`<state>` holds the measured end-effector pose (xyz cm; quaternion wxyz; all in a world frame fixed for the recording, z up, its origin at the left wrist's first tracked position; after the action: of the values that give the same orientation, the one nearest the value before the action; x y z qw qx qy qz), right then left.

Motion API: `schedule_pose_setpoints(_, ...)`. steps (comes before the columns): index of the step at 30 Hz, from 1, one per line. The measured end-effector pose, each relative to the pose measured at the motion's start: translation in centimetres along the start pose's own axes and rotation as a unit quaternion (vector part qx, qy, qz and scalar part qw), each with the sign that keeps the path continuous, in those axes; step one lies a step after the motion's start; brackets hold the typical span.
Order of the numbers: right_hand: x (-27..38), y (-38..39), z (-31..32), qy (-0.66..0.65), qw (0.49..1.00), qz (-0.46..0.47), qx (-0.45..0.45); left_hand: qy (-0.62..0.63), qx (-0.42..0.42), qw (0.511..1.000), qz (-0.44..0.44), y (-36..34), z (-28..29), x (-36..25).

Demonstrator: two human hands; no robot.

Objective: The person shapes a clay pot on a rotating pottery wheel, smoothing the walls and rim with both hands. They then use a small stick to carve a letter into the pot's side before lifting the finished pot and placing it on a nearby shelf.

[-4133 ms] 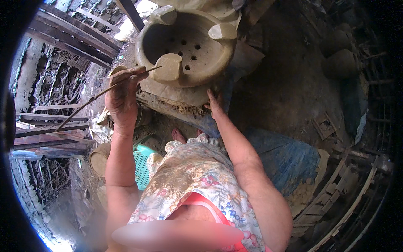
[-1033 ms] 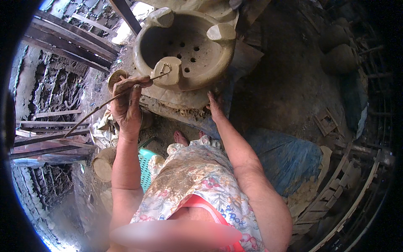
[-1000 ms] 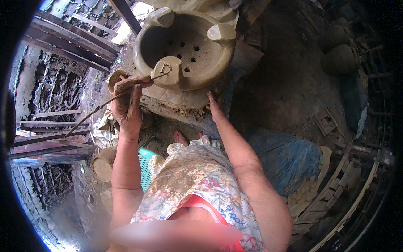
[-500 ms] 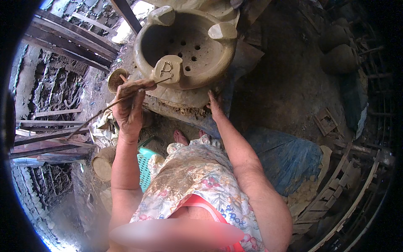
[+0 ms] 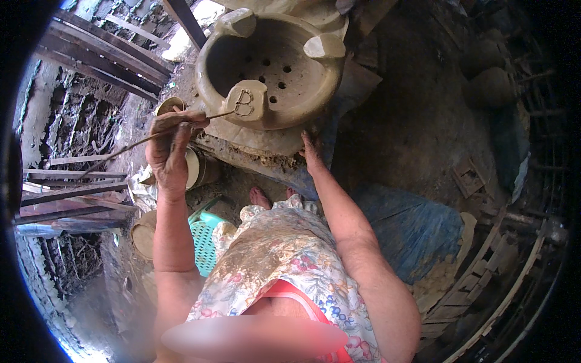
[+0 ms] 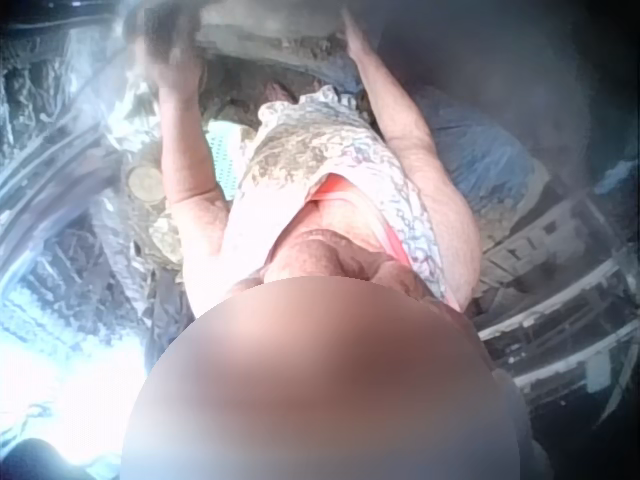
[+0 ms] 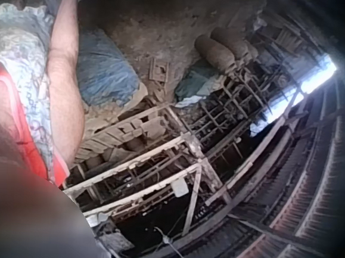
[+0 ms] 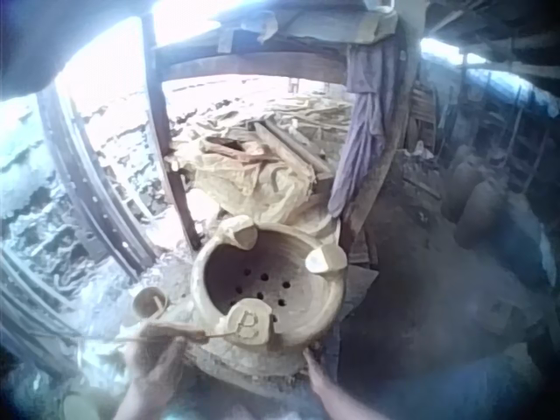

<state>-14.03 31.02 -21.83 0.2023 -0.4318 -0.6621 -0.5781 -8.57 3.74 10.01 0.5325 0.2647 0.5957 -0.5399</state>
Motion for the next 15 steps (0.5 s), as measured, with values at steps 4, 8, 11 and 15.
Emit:
schedule_pose_setpoints(4,0.2,-0.2,0.5,0.015,1.000,-0.013,-0.005,0.054,-0.058,0.996,0.051,1.0,2.6,1.3)
schedule_pose_setpoints(8,1.0,-0.3,0.7,0.005,1.000,0.002,0.000,-0.099,-0.086,0.989,0.071,3.8,5.9,5.6)
schedule_pose_setpoints(11,1.9,-0.1,0.8,0.017,1.000,-0.005,0.016,-0.175,-0.147,0.964,0.136,7.2,10.0,11.3)
schedule_pose_setpoints(15,2.9,-0.2,0.6,0.018,0.999,-0.022,0.025,-0.259,-0.206,0.919,0.214,13.3,15.9,19.4)
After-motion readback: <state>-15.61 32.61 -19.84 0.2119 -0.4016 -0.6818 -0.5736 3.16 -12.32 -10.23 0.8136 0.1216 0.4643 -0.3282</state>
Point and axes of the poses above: each hand's wrist, its own y-axis away from the middle knuckle, its own z-axis out of the back of the hand, x = y × z, the point moved 4 cm from there along -y, towards the middle knuckle, and after that the axes turned 14 degrees about -y, right-handed, at the moved point
